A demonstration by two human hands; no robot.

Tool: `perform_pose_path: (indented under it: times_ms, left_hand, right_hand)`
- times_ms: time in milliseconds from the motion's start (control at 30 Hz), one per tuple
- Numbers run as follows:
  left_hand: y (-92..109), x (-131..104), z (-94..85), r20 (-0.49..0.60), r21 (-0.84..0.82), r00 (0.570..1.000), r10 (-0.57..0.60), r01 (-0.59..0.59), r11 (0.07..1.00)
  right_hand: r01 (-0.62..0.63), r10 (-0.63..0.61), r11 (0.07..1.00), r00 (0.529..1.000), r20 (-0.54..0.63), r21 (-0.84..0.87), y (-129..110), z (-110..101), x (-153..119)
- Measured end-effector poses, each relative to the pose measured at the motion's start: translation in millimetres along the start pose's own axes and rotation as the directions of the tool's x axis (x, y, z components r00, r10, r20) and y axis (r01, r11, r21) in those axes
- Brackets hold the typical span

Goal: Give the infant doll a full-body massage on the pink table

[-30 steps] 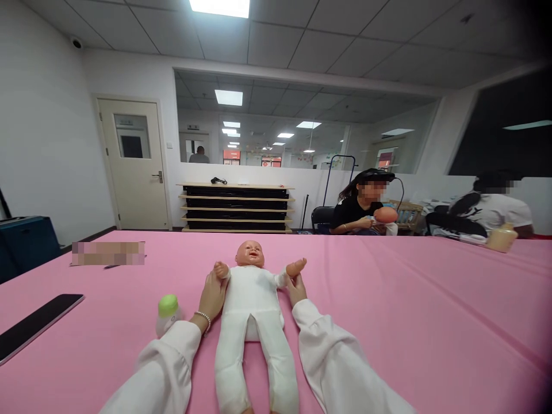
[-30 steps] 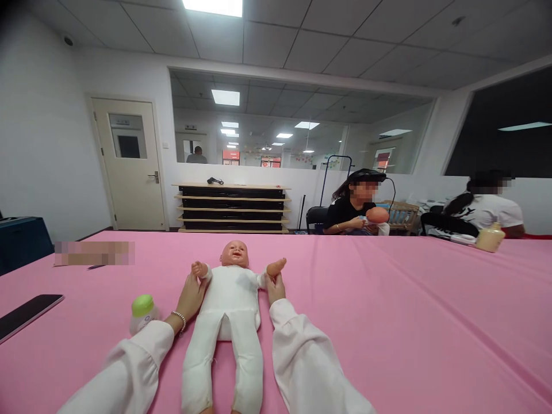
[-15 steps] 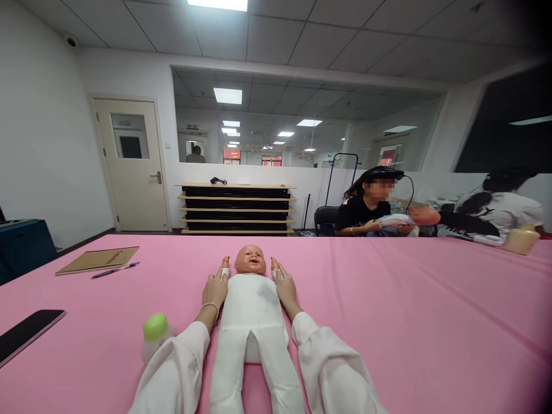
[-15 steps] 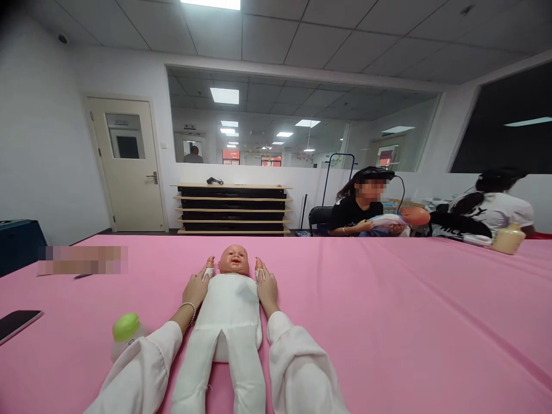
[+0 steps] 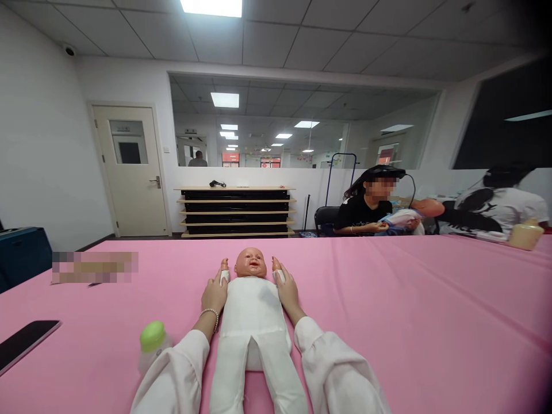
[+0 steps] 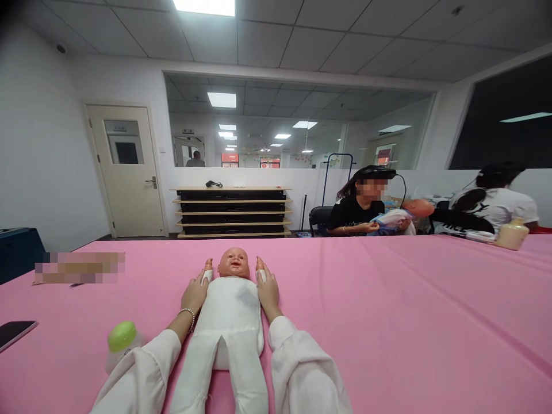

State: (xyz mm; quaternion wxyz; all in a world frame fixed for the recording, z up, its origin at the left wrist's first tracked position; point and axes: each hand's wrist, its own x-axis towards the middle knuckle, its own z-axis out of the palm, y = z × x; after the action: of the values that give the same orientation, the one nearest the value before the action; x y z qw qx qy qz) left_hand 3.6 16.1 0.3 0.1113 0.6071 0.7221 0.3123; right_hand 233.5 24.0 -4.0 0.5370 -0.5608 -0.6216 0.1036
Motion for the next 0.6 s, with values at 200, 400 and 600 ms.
perform_pose_path:
  times_ms: [200,400,600]
  left_hand:
    - [4,-16,-5.8,-0.173,-0.02,0.982,0.073,-0.077,0.997]
    - [-15,-44,-21.1,-0.164,-0.355,0.984,0.063,-0.119,0.927]
    - [-43,-63,-29.4,-0.087,-0.351,0.874,0.477,-0.475,0.807]
  right_hand:
    - [0.065,-0.064,0.998,0.994,-0.084,0.009,-9,-2,-11]
    - [0.142,-0.143,0.987,0.99,0.006,0.078,-8,-27,-40]
    - [0.112,-0.201,0.93,0.952,0.232,0.349,-4,-63,-72]
